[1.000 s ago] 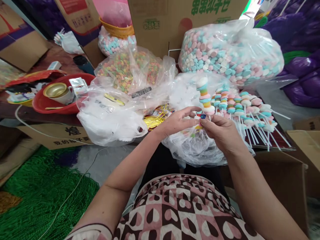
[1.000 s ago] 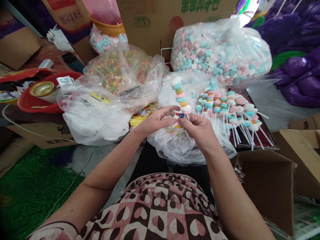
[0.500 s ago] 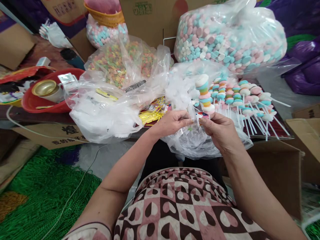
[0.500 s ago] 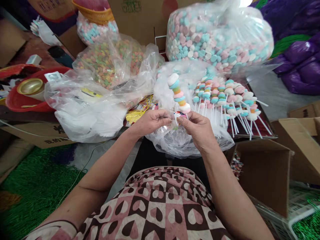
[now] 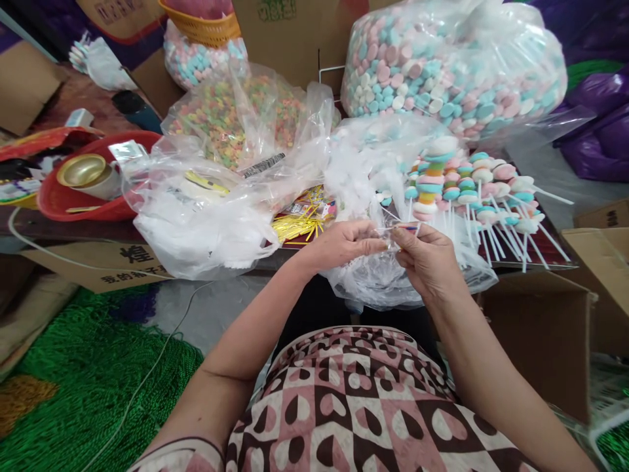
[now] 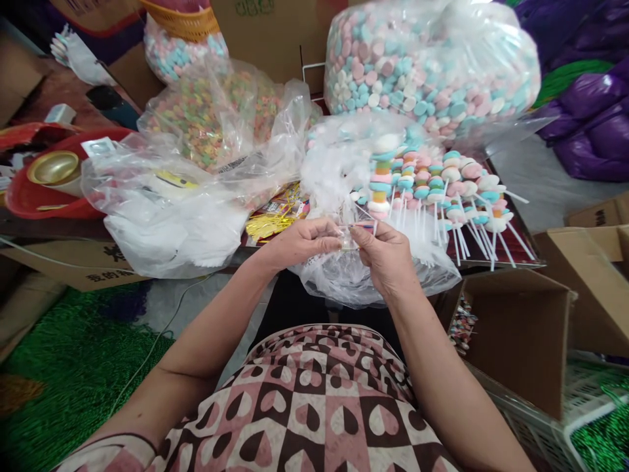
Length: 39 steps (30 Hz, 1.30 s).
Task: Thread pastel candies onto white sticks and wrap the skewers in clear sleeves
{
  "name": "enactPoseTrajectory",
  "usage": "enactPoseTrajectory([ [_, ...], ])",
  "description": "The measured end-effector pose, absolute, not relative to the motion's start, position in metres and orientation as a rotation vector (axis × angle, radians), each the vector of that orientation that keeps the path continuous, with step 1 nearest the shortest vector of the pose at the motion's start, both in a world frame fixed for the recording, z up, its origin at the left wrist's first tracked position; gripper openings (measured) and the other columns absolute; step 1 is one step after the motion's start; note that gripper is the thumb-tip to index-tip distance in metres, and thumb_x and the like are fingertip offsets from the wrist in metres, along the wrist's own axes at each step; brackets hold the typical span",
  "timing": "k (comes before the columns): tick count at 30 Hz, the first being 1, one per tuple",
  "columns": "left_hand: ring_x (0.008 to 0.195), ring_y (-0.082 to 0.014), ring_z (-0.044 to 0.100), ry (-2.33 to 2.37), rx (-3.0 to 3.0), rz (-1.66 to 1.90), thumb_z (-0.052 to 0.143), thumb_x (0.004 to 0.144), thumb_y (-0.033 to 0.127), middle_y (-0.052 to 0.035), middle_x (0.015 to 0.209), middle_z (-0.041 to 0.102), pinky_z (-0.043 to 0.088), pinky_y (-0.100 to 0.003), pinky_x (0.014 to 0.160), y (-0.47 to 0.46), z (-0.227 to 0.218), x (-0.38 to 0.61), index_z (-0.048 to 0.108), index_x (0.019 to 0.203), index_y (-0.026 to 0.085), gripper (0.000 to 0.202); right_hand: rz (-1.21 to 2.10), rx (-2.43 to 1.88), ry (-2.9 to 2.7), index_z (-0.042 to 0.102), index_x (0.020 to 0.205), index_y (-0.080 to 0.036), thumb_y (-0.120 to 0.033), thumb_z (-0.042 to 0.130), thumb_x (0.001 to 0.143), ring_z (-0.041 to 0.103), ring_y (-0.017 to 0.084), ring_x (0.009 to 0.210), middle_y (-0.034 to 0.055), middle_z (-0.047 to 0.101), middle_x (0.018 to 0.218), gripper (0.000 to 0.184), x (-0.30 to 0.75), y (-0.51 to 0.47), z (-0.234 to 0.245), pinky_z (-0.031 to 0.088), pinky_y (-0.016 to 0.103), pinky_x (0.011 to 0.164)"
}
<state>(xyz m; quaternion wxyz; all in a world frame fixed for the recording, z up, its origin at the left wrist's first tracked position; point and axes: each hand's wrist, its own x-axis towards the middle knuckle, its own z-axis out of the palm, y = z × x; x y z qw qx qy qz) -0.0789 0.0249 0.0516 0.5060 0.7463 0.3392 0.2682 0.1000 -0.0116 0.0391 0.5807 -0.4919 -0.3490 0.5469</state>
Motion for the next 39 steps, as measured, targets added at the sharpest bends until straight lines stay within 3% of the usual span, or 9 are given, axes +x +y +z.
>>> enactPoseTrajectory([
  [3, 0.072, -0.012, 0.053, 0.831, 1.661, 0.669, 0.068, 0.078, 0.049, 0.0011, 0.078, 0.059, 0.04, -0.024, 0.067, 0.023, 0.049, -0.083, 0.064, 0.085, 0.016, 0.034, 1.201, -1.15, -0.803, 0.056, 0.06, -0.019, -0.041, 0.091, 0.054, 0.024, 0.003, 0.041, -0.0071, 0.04, 0.051, 0.042, 0.101, -0.011, 0.038, 0.015, 0.021, 0.036],
  [9, 0.051, -0.0085, 0.04, 0.963, 1.592, 0.673, 0.052, 0.085, 0.066, 0.0043, 0.057, 0.043, 0.031, -0.024, 0.051, 0.015, 0.046, -0.084, 0.054, 0.067, 0.017, 0.051, 1.138, -1.166, -0.845, 0.052, 0.056, -0.02, -0.061, 0.083, 0.063, 0.023, 0.004, 0.04, -0.0064, 0.036, 0.05, 0.051, 0.102, -0.011, 0.034, 0.014, 0.022, 0.035],
  [14, 0.064, -0.0102, 0.051, 0.82, 1.592, 0.694, 0.049, 0.089, 0.063, 0.0016, 0.066, 0.054, 0.042, -0.024, 0.063, 0.016, 0.046, -0.083, 0.055, 0.07, 0.017, 0.05, 1.221, -1.143, -0.86, 0.061, 0.068, -0.019, -0.047, 0.089, 0.059, 0.023, 0.003, 0.04, -0.0066, 0.042, 0.054, 0.04, 0.105, -0.011, 0.038, 0.014, 0.021, 0.035],
  [19, 0.056, -0.0103, 0.052, 0.892, 1.418, 0.845, 0.06, 0.084, 0.06, 0.0049, 0.061, 0.055, 0.045, -0.026, 0.062, 0.016, 0.03, -0.078, 0.056, 0.088, 0.019, 0.041, 1.135, -1.187, -0.78, 0.052, 0.055, -0.019, -0.049, 0.089, 0.059, 0.031, 0.004, 0.04, -0.0046, 0.046, 0.049, 0.047, 0.1, -0.011, 0.033, 0.016, 0.021, 0.036],
  [22, 0.047, -0.0091, 0.046, 0.956, 1.325, 0.891, 0.056, 0.085, 0.065, 0.0069, 0.052, 0.047, 0.045, -0.026, 0.058, 0.014, 0.02, -0.074, 0.051, 0.078, 0.021, 0.045, 1.109, -1.205, -0.775, 0.055, 0.057, -0.019, -0.056, 0.086, 0.06, 0.035, 0.006, 0.04, -0.0044, 0.046, 0.049, 0.048, 0.097, -0.012, 0.032, 0.018, 0.021, 0.036],
  [26, 0.041, -0.0067, 0.038, 0.898, 1.238, 0.925, 0.055, 0.082, 0.071, 0.0101, 0.044, 0.037, 0.05, -0.027, 0.06, 0.011, 0.016, -0.074, 0.046, 0.071, 0.021, 0.052, 1.197, -1.11, -0.805, 0.063, 0.069, -0.019, -0.061, 0.08, 0.068, 0.025, 0.003, 0.037, -0.005, 0.048, 0.051, 0.045, 0.1, -0.013, 0.036, 0.013, 0.021, 0.035],
  [34, 0.039, -0.0045, 0.039, 0.76, 1.083, 1.026, 0.065, 0.079, 0.066, 0.0116, 0.042, 0.035, 0.051, -0.026, 0.061, 0.012, 0.019, -0.074, 0.051, 0.07, 0.019, 0.05, 1.199, -1.029, -0.84, 0.069, 0.086, -0.023, -0.04, 0.078, 0.075, 0.024, 0.004, 0.042, -0.0058, 0.048, 0.058, 0.023, 0.112, -0.025, 0.049, 0.012, 0.021, 0.037],
  [39, 0.037, -0.0047, 0.04, 0.758, 1.039, 1.019, 0.068, 0.074, 0.068, 0.0103, 0.042, 0.038, 0.049, -0.024, 0.055, 0.01, 0.02, -0.071, 0.053, 0.068, 0.018, 0.053, 1.213, -1.053, -0.908, 0.07, 0.088, -0.022, -0.041, 0.079, 0.072, 0.03, 0.007, 0.045, -0.0042, 0.05, 0.058, 0.026, 0.109, -0.035, 0.054, 0.014, 0.021, 0.04],
])
